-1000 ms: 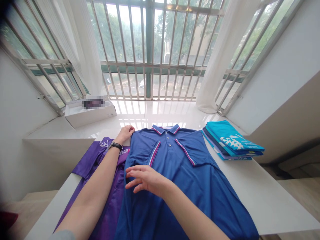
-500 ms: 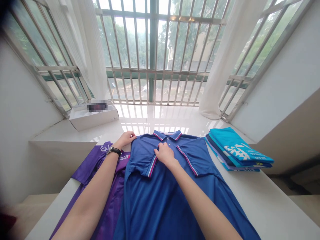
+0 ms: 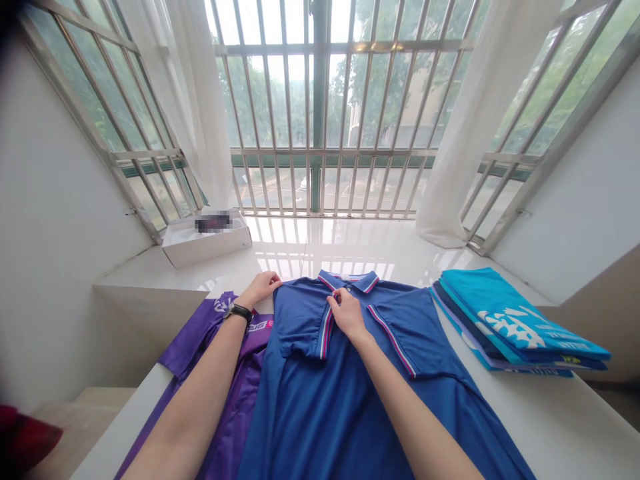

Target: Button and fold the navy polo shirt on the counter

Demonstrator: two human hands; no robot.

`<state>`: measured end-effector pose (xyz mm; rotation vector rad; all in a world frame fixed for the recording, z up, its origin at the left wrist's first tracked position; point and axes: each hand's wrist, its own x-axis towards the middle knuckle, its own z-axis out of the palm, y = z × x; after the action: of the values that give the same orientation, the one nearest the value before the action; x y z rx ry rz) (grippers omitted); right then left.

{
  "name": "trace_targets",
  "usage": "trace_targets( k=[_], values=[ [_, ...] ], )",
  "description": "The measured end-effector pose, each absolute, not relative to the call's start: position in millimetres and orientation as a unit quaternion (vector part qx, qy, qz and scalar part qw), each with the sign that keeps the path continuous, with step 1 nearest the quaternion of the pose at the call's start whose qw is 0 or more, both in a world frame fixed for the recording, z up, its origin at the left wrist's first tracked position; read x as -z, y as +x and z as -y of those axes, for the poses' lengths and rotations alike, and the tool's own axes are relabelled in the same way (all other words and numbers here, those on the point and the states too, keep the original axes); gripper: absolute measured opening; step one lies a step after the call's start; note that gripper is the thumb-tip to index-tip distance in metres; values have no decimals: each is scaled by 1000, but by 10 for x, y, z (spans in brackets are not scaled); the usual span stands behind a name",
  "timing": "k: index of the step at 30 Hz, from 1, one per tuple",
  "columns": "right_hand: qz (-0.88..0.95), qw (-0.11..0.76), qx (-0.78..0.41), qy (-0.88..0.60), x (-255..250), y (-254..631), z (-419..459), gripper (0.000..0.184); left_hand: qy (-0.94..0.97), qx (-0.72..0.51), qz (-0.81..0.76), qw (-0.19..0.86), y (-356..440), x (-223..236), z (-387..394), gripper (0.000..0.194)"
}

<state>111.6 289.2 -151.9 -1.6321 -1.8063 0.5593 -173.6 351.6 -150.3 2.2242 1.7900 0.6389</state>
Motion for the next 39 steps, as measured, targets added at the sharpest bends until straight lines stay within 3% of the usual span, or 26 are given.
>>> trace_targets(
  k=[10,13,16,22,29,33,39],
  values=[
    [705,269,-243,-610,1478,1175,-2797,23,756,-212,-611,101,-1717,1501,-3511,13],
    [713,262,-223,-611,1396,1152,-2695,36,757,-204,-613,99,-1718,1502,-3502,13],
    [719,289,-216,-594,1211,1153,-2411,48,757,-194,-618,90,-1717,1452,-3466,10],
    [649,364,-306,-594,851,1842,-1234,42,770,-187,-608,50,-1529,931,-3289,18],
    [406,453,-250,-753,1427,3445,475,48,856,-179,-484,9,-647,394,-2745,23],
    [316,491,-239,-776,1770,3748,1034,50,912,-111,-391,45,78,548,-2403,18],
    [343,504,-306,-731,2061,3489,1000,54,957,-83,-270,61,1137,870,-1914,26]
  ],
)
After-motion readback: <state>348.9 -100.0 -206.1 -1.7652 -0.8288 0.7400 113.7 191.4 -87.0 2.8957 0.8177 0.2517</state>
